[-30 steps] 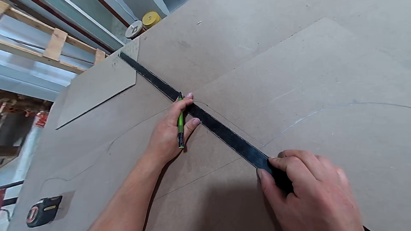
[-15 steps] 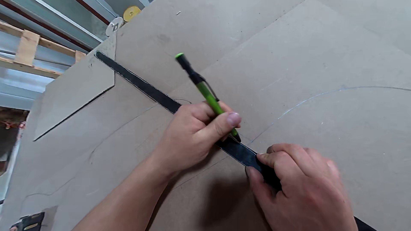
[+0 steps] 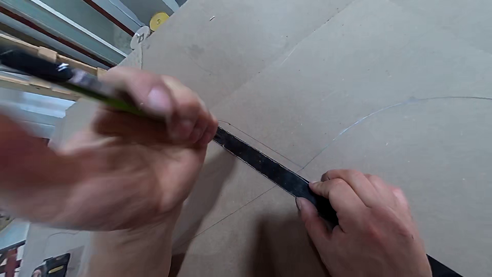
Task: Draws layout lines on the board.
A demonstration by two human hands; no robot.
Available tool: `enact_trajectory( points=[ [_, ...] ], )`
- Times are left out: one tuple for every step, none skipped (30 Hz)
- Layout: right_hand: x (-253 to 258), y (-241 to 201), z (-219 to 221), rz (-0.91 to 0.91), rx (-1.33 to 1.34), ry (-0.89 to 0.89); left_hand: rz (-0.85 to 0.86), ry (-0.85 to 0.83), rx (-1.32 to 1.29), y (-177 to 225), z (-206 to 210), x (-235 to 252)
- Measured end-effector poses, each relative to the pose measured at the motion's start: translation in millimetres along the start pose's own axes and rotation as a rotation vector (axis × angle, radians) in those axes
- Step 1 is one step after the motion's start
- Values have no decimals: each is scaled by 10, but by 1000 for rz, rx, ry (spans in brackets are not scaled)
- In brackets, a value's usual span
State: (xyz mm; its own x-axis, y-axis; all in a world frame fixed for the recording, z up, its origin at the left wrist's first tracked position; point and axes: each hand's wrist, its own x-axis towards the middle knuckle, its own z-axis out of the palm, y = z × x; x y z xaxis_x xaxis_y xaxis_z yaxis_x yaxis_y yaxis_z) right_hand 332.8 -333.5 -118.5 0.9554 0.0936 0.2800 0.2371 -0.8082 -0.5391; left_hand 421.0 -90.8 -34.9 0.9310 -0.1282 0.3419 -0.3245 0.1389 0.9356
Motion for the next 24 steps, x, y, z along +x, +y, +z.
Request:
enact_trajectory(
  points=[
    [0, 1, -2, 1, -1, -2, -4, -16, -48, 33, -48, -10],
    [-1, 2, -6, 1, -1, -6, -7, -26, -91, 57, -76, -39],
    [-1, 2, -10, 1, -2, -8, -22, -37, -118, 77, -96, -87],
    [1, 0, -15, 0, -2, -14, -33, -24, -135, 87, -105, -139],
    [3, -2, -19, 1, -3, -18, -37, 3, -152, 87, -114, -174],
    [5, -3, -23, 1, -3, -23, -36, 40, -181, 78, -134, -179],
    [5, -1, -24, 0, 0, -25, -33, 64, -195, 62, -185, -154],
    [3, 0, -27, 0, 3, -27, -32, 73, -185, 46, -238, -101],
    [1, 1, -29, 2, 6, -30, -38, 48, -162, 26, -292, -32],
    [1, 3, -32, 4, 6, -35, -38, 22, -121, -5, -327, 50],
    [2, 3, -35, 5, 5, -40, -25, 29, -62, -46, -323, 145],
    [2, 3, -39, 6, 4, -45, -15, 39, 11, -98, -336, 214],
    [3, 2, -41, 6, 2, -48, -30, 42, 97, -156, -388, 251],
    [3, 2, -40, 5, 1, -47, -66, 51, 200, -216, -457, 275],
    [2, 4, -39, 3, 2, -45, -114, 67, 305, -269, -540, 287],
    [0, 6, -39, 3, 4, -43, -171, 119, 399, -310, -602, 289],
    [0, 9, -38, 1, 3, -43, -239, 197, 460, -319, -623, 287],
    [-2, 12, -37, 1, 4, -43, -303, 255, 497, -299, -621, 286],
    [-3, 13, -36, 1, 5, -41, -344, 270, 504, -261, -616, 284],
    [-4, 15, -36, 1, 5, -40, -352, 236, 476, -239, -631, 280],
    [-4, 15, -36, 1, 8, -41, -348, 168, 429, -237, -667, 269],
    [-3, 15, -35, 1, 11, -40, -337, 87, 358, -263, -723, 259],
    [-2, 15, -35, 1, 13, -40, -318, 15, 284, -318, -790, 254],
    [-1, 14, -35, 1, 12, -39, -303, -37, 242, -372, -843, 251]
  ],
)
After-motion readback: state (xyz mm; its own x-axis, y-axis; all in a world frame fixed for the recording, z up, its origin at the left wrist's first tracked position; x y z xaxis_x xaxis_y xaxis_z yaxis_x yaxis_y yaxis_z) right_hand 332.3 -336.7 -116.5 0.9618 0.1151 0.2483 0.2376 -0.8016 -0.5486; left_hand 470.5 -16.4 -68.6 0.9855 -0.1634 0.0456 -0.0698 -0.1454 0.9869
